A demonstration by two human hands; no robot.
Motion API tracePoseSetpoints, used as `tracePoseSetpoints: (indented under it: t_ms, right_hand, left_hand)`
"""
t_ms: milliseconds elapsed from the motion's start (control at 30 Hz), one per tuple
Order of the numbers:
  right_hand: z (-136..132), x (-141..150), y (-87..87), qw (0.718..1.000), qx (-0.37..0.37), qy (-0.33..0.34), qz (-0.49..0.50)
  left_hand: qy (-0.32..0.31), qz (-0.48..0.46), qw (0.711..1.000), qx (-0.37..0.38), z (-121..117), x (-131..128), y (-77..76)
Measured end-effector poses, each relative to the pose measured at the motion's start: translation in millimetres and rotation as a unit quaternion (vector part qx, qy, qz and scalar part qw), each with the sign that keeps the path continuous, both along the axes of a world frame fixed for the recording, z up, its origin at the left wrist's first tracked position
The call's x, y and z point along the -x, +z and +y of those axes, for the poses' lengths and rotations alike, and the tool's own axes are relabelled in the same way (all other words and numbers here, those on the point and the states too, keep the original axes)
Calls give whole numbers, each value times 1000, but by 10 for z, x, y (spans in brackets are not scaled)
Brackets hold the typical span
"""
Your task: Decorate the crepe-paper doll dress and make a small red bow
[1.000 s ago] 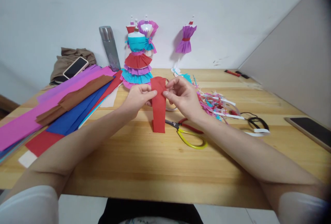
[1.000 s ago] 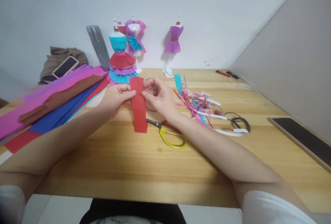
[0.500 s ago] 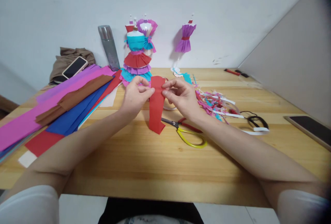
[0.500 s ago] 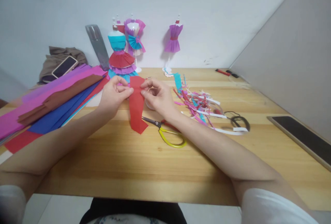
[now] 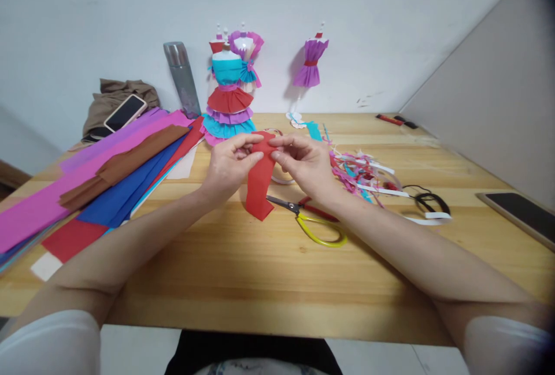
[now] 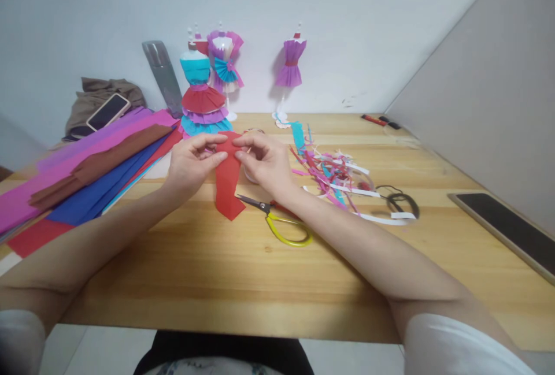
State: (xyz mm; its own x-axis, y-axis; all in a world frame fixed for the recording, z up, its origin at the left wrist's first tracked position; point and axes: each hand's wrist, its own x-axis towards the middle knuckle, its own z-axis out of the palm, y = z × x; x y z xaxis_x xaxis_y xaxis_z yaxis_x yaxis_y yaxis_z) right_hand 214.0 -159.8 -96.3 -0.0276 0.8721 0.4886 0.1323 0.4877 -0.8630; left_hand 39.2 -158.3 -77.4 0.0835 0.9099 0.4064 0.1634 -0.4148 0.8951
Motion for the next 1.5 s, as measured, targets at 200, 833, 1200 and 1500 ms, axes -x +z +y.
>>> tracePoseSetpoints:
  t_ms: [200,833,1200,1500]
  right_hand:
    - [10,2,-33,999,-23,-35,-32]
    - [76,-37,-73,995,-65,-23,-75]
    - [49,-13,-1,991,95,69,70]
    - [50,-7,-63,977,180,106,41]
  left_hand:
    - [-3,13,1000,3,8,-4,-8]
    - [-26,27,996,-82,144,73,-125]
    - [-88,-49,990,94,99,34,-97]
    - [-157,-74,975,141,143,28,-141]
